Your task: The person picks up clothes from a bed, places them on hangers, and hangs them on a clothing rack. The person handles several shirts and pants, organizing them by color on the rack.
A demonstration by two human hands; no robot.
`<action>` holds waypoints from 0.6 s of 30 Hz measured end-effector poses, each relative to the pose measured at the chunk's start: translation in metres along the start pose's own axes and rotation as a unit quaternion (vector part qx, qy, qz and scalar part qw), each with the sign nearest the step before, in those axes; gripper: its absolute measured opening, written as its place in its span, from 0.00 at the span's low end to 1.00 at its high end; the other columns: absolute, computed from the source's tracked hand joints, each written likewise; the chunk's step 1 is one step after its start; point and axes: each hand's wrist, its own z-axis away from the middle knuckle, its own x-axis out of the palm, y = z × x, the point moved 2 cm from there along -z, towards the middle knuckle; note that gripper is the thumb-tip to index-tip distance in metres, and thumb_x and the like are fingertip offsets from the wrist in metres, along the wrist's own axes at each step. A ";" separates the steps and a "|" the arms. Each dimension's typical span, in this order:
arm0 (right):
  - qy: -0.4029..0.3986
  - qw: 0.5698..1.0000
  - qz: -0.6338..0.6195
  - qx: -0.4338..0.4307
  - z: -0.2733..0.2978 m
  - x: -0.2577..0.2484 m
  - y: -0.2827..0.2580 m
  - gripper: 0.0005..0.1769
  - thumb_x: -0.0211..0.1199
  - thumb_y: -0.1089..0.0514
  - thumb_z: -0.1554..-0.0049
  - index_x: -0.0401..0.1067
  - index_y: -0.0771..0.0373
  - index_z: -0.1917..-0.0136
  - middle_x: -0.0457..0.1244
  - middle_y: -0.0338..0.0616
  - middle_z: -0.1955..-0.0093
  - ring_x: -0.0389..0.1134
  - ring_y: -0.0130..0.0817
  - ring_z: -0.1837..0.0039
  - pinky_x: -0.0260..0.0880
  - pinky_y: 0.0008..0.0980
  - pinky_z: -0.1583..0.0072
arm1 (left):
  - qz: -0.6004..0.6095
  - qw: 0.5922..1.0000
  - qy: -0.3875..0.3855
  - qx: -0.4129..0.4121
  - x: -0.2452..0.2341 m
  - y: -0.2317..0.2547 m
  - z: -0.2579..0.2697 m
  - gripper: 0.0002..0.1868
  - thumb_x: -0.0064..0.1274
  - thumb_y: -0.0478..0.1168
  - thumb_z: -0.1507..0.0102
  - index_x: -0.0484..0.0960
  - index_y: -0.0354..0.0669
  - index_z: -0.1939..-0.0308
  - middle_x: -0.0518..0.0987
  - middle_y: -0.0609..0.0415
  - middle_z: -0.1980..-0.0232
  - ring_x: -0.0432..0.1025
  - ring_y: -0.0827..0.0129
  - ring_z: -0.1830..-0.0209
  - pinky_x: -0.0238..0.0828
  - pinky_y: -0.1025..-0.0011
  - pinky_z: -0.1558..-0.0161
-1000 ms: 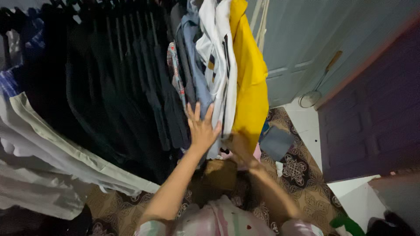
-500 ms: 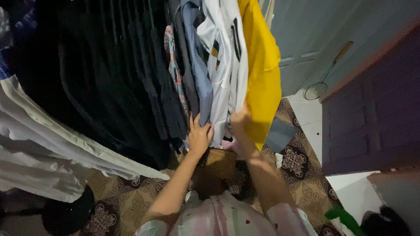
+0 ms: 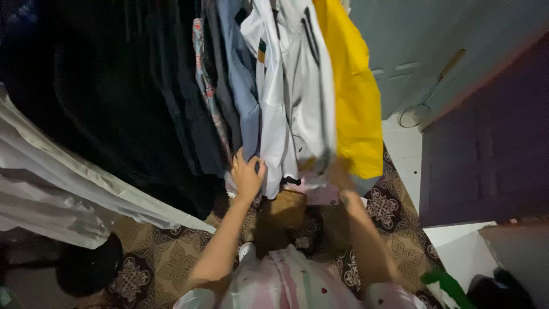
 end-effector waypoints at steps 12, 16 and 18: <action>0.202 0.976 -0.037 -0.074 0.022 -0.171 -0.135 0.37 0.74 0.49 0.48 0.68 0.65 0.31 0.65 0.50 0.38 0.71 0.47 0.45 0.75 0.43 0.45 | -0.092 0.983 -0.148 -0.056 0.041 -0.020 0.082 0.30 0.63 0.46 0.47 0.81 0.51 0.39 0.65 0.36 0.29 0.60 0.44 0.28 0.37 0.31 0.30; -0.045 0.964 -0.103 -0.239 0.022 -0.148 -0.124 0.38 0.79 0.47 0.50 0.70 0.68 0.34 0.66 0.58 0.40 0.69 0.55 0.40 0.71 0.49 0.45 | -0.121 0.960 -0.226 -0.112 0.057 -0.041 0.133 0.36 0.63 0.57 0.47 0.78 0.47 0.38 0.65 0.33 0.32 0.56 0.37 0.29 0.41 0.35 0.34; -0.288 0.956 0.020 0.056 0.030 -0.106 -0.099 0.24 0.61 0.44 0.43 0.80 0.58 0.38 0.75 0.51 0.49 0.78 0.41 0.48 0.75 0.37 0.44 | -0.131 0.952 -0.236 -0.145 0.059 -0.049 0.160 0.32 0.61 0.61 0.43 0.81 0.47 0.41 0.72 0.31 0.38 0.61 0.33 0.35 0.50 0.39 0.34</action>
